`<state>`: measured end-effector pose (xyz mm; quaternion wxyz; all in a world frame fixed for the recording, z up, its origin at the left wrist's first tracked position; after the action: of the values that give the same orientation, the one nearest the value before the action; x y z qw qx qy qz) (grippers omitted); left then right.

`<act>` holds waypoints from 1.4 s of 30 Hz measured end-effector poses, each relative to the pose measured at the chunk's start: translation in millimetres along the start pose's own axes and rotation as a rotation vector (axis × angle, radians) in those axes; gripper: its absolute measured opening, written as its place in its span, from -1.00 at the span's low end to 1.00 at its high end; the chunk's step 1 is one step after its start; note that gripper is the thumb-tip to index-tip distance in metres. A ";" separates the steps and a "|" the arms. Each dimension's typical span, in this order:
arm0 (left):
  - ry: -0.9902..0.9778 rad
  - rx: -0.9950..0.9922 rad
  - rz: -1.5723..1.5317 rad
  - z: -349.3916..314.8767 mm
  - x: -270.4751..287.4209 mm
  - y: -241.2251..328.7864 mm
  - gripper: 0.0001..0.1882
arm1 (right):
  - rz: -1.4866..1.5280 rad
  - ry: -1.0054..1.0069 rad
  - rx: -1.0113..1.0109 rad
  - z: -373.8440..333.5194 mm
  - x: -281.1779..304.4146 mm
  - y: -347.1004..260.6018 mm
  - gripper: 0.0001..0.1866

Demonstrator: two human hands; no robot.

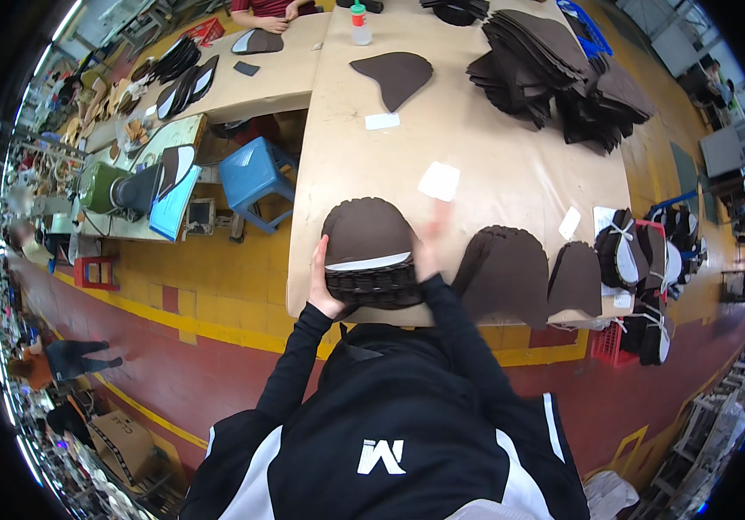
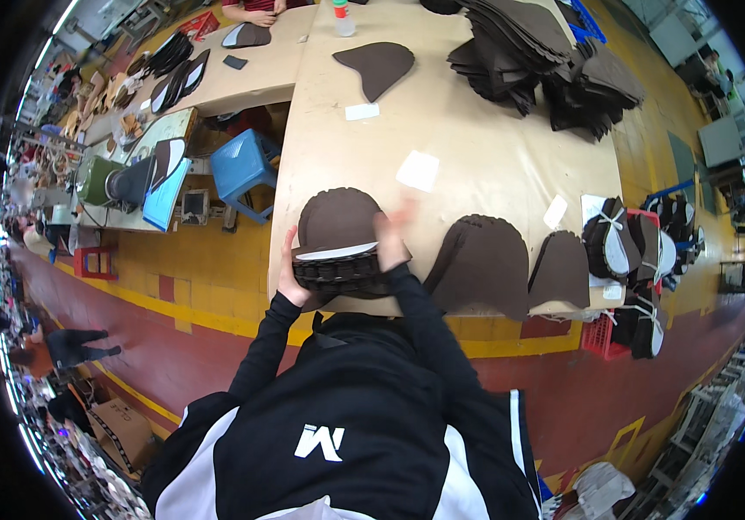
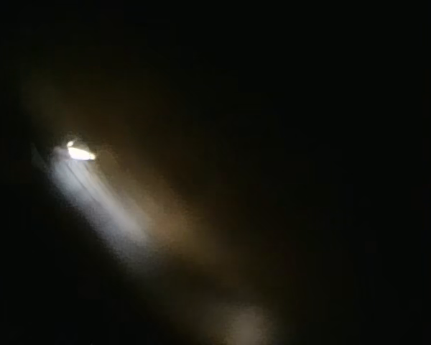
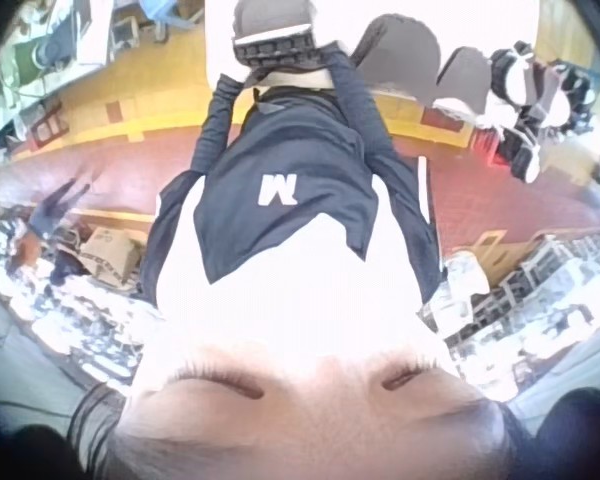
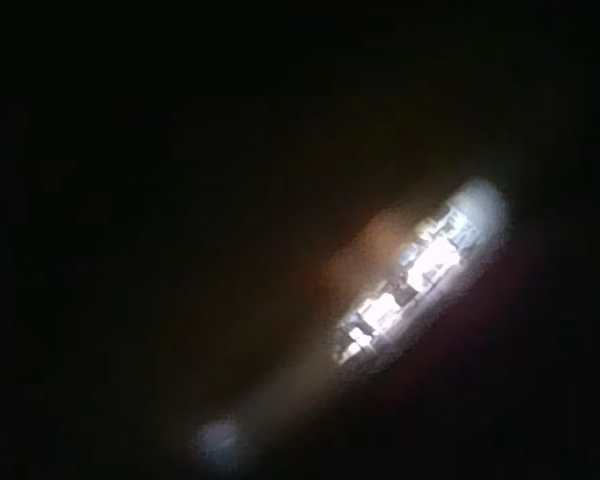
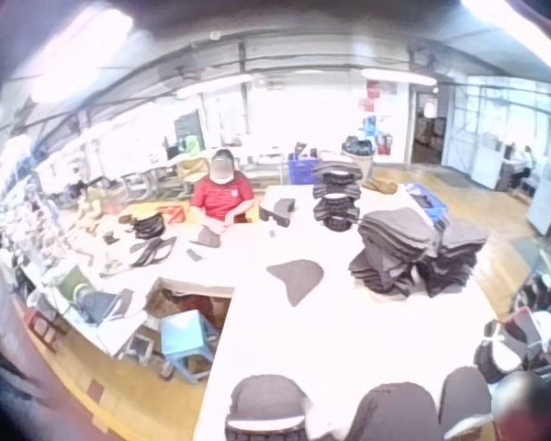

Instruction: The person repeatedly picks up stacks of dark brown fabric pieces, aligns them, and ties them with white string. The person then places the tied bundles into a red basket. The person continues this process throughout the clip.

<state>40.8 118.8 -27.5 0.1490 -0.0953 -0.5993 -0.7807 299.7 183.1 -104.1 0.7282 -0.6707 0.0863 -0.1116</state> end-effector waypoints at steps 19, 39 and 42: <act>-0.127 0.133 -0.092 5.6 -2.0 -31.3 0.15 | -0.242 -0.205 -0.282 -23.4 -43.6 116.9 -0.30; -0.145 0.117 0.014 -1.3 12.1 -75.1 -0.18 | -0.325 -0.267 0.298 -43.3 -44.0 -31.3 -0.30; -0.046 0.310 -0.212 4.0 29.1 -95.2 -0.36 | -0.243 -0.358 0.279 -39.2 -58.8 -46.7 -0.46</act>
<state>-19.6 141.8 -103.3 0.0652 -0.0255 -0.7224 -0.6879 230.3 158.4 -62.3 0.7986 -0.5782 -0.1417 -0.0887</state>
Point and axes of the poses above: each hand's wrist, its own z-axis towards the middle knuckle, its own x-axis out of the back of the hand, y = z × x, the point moved 10 cm from there along z, towards the middle knuckle, and after that the axes turned 1 degree about y, right-handed, at the moved point
